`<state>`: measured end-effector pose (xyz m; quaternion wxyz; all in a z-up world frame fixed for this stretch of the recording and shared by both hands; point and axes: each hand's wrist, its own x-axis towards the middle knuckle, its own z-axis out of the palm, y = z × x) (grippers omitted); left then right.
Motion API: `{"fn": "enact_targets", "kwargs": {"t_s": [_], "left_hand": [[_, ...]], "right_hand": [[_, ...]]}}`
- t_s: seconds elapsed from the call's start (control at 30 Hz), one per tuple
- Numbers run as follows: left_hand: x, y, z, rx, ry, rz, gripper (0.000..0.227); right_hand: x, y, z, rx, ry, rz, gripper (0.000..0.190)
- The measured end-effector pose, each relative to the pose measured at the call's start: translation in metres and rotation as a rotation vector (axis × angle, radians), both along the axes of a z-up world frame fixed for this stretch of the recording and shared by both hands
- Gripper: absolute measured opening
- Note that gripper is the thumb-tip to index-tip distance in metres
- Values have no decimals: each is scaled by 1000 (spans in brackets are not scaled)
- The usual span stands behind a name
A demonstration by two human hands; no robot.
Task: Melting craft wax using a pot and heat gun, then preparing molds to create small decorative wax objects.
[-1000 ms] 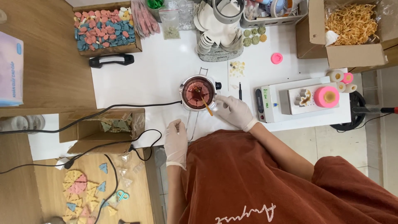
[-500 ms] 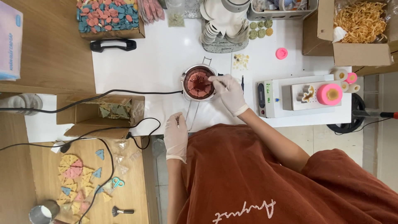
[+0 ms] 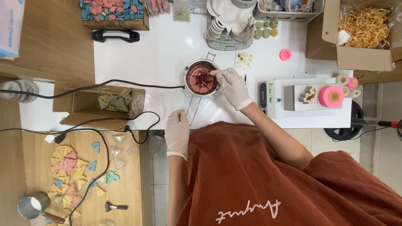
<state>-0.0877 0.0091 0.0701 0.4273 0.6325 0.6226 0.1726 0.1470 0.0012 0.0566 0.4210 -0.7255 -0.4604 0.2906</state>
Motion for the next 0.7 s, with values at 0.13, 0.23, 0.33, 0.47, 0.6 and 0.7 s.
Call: {"fn": "enact_targets", "kwargs": {"t_s": [0.13, 0.23, 0.33, 0.47, 0.6, 0.7], "left_hand": [[-2, -3, -3, -27, 29, 7, 32], [-4, -5, -3, -40, 18, 12, 32], [-6, -9, -3, -25, -16, 21, 33], [-11, -14, -4, -31, 1, 30, 33], [-15, -17, -7, -33, 12, 35, 33], [-18, -18, -10, -50, 17, 44, 34]], "right_hand": [[-2, 4, -7, -16, 45, -45, 22], [-1, 7, -25, -44, 211, -129, 23], [3, 8, -37, -28, 376, -193, 25], [4, 10, -37, -38, 368, -235, 26], [4, 12, -29, -52, 323, -253, 26], [3, 13, -24, -71, 261, -277, 26]]}}
